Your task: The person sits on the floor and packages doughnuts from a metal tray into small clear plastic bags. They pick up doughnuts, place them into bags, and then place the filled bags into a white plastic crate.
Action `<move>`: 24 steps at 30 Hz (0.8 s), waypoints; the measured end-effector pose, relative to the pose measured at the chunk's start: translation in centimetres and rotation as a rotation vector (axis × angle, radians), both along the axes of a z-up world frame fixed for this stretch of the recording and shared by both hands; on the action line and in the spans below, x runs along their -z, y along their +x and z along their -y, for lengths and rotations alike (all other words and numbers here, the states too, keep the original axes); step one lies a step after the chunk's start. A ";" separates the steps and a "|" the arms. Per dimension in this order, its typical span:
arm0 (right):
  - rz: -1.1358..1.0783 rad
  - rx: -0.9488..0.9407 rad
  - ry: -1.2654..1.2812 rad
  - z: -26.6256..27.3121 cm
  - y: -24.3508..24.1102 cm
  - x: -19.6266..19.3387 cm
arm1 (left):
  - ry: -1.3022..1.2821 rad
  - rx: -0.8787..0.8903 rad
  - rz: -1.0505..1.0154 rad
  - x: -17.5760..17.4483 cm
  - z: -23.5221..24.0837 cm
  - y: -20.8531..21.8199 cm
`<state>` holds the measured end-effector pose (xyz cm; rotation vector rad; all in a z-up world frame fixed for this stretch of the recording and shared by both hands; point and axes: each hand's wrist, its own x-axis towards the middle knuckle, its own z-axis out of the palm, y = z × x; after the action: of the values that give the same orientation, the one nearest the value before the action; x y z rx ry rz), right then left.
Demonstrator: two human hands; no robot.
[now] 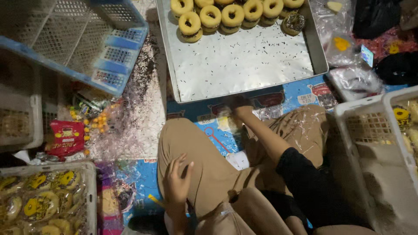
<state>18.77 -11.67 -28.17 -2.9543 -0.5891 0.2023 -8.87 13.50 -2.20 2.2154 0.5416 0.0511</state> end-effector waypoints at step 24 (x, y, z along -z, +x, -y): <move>0.385 -0.185 0.109 9.9 -12.1 -24.1 | 0.098 0.646 0.581 1.6 20.0 13.4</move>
<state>6.69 -21.55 -4.10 -2.8440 -0.8877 -0.3800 4.53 -6.47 -3.82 2.2264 -0.5028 0.3700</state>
